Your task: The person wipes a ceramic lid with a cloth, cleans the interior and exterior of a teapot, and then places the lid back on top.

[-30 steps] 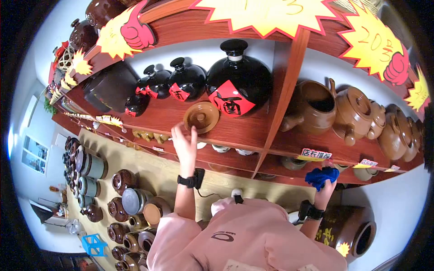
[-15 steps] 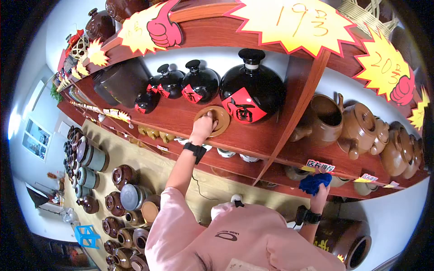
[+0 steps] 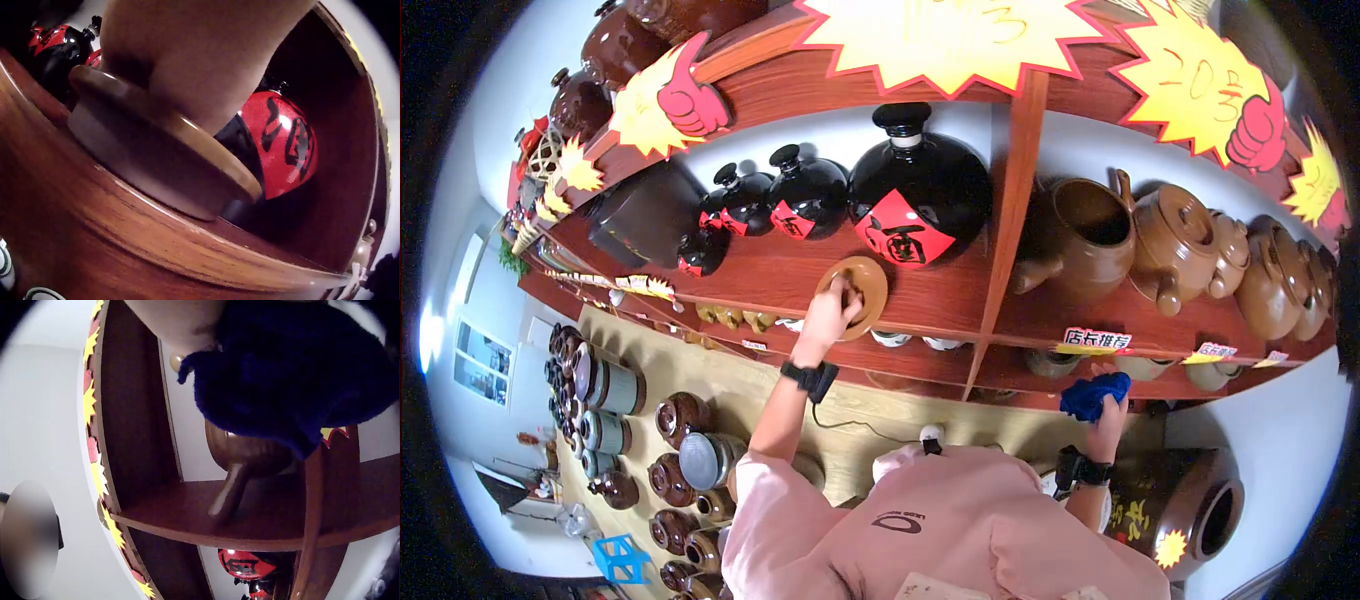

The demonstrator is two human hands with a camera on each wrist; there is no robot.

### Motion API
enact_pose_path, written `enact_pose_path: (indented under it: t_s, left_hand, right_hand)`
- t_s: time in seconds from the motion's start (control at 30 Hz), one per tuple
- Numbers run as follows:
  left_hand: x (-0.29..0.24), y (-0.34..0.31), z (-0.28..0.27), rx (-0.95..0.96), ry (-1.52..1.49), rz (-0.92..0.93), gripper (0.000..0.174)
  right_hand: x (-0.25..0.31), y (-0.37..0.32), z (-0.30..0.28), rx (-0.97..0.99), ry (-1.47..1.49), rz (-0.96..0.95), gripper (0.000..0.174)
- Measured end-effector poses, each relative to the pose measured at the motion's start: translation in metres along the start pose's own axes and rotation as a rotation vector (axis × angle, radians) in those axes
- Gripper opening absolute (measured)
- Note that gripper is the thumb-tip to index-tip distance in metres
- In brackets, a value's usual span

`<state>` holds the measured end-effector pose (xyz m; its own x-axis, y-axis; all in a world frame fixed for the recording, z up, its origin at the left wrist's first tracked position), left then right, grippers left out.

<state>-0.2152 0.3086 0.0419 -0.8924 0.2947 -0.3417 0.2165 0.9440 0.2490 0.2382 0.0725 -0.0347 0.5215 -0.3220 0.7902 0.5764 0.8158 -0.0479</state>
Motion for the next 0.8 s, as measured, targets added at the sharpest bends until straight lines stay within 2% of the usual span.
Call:
enact_pose_path:
  t_s: [0.03,0.07,0.27,0.33,0.37,0.47,0.5,0.57,0.67,0.8]
  left_hand:
    - [-0.012,-0.012,-0.011,-0.075,-0.008,0.045,0.035]
    - [-0.021,-0.024,-0.017,-0.002,-0.025,0.018,0.032]
    - [-0.074,-0.087,-0.033,0.153,-0.111,-0.025,0.028]
    - [-0.098,-0.099,-0.037,0.126,-0.16,0.061,0.027]
    - [-0.109,-0.103,-0.037,0.17,-0.135,0.055,0.028]
    - [-0.143,-0.111,-0.033,0.174,-0.129,0.185,0.03]
    - [-0.158,-0.112,-0.034,0.14,-0.135,0.269,0.032]
    - [-0.183,-0.114,-0.029,0.188,-0.159,0.308,0.032]
    - [-0.218,-0.116,-0.016,0.251,-0.182,0.368,0.031]
    - [-0.277,-0.11,-0.013,0.235,-0.19,0.509,0.03]
  right_hand:
    - [-0.001,-0.002,-0.002,-0.023,0.018,0.013,0.039]
    - [0.001,-0.004,-0.002,-0.022,0.014,0.02,0.039]
    - [-0.001,-0.011,-0.019,-0.041,0.044,-0.002,0.038]
    - [-0.005,-0.013,-0.028,-0.065,0.039,-0.009,0.039]
    - [-0.011,-0.012,-0.036,-0.127,0.127,0.023,0.037]
    - [-0.02,-0.011,-0.051,-0.11,0.089,0.074,0.035]
    - [-0.021,-0.011,-0.055,-0.086,0.079,0.073,0.038]
    - [-0.021,-0.012,-0.062,-0.036,0.06,0.067,0.044]
    - [-0.008,-0.021,-0.068,-0.167,0.146,0.061,0.035]
    - [0.009,-0.027,-0.083,-0.212,0.157,0.017,0.035]
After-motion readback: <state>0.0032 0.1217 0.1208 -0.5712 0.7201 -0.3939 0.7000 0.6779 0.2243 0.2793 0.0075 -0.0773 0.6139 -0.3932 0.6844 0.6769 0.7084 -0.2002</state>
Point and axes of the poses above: each hand's wrist, its own y-axis towards the middle knuckle, its own z-axis out of the palm, x = y × z, the point moved 10 cm from there along y, towards the middle knuckle, and after that the axes turned 12 degrees about y, right-handed, at the moved point
